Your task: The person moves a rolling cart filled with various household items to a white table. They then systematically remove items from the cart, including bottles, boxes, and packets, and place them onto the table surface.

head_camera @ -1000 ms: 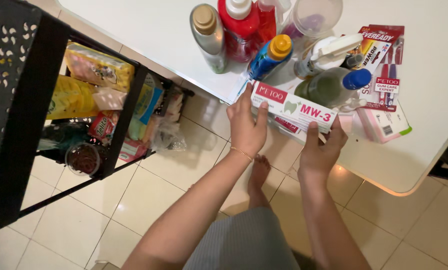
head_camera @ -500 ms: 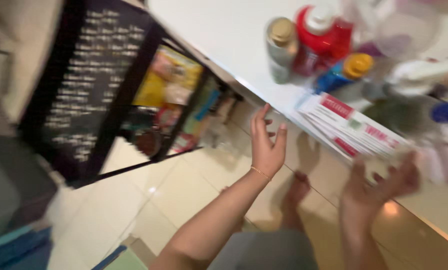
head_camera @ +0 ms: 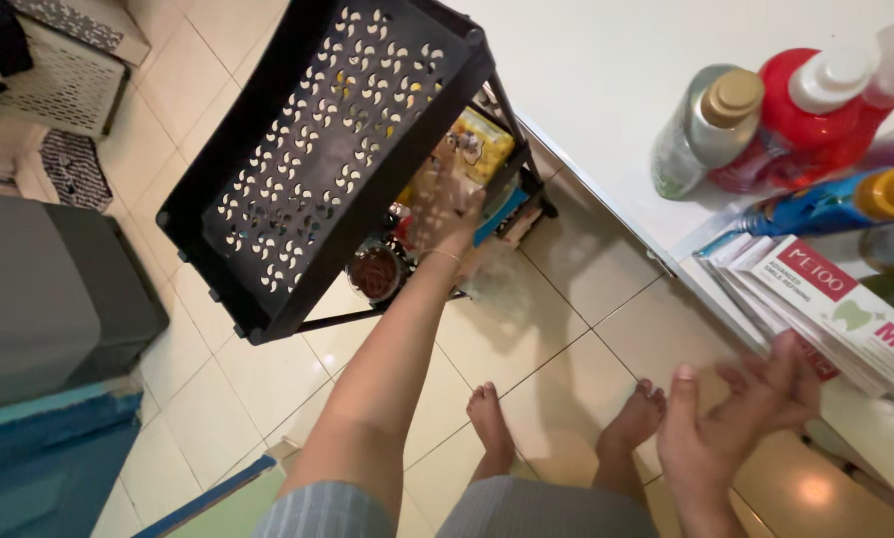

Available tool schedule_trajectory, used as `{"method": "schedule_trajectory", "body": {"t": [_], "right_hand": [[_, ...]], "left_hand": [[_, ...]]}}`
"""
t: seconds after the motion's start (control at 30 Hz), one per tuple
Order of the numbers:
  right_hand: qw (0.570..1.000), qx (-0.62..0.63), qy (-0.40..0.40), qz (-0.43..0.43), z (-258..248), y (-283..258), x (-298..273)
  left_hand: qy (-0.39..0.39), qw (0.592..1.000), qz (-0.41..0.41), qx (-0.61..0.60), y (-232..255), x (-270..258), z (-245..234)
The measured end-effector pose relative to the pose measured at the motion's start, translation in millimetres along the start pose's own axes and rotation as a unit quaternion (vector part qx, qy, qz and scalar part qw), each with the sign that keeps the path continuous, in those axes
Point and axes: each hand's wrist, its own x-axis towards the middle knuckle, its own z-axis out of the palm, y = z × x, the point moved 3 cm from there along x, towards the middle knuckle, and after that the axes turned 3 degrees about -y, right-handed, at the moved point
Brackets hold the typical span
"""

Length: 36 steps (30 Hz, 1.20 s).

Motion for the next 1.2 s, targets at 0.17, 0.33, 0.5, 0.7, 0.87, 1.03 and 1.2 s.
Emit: {"method": "schedule_trajectory", "body": {"t": [0.17,0.33,0.5,0.7,0.87,1.03,1.2], "right_hand": [[1.0,0.016,-0.014,-0.015,24.7,-6.8,2.5],[0.999,0.051,-0.006,-0.017,50.2,-14.4,5.6],[0.998,0.052,-0.029,-0.015,69.5,-32.4,9.9],[0.988,0.117,-0.098,-0.007,101.3,-35.6,17.1],[0.92,0.29,-0.202,0.167,134.3,-19.7,28.0],[0.772,0.497,-0.185,0.35,145.0,8.0,42.1],[0.771,0.529,-0.135,0.327,132.5,45.4,46.0]], "left_hand": [[0.072,0.99,0.122,-0.003,10.9,-11.5,-20.0],[0.191,0.96,0.204,-0.021,-2.7,3.1,-7.2],[0.202,0.95,0.234,-0.055,-27.1,7.7,2.7],[0.159,0.977,0.134,0.045,-33.4,-8.5,-13.4],[0.226,0.893,0.288,-0.263,-13.1,-90.8,-31.2],[0.019,0.824,0.264,-0.501,21.0,-116.2,-9.9],[-0.107,0.781,0.227,-0.571,52.4,-126.5,16.9]]}}
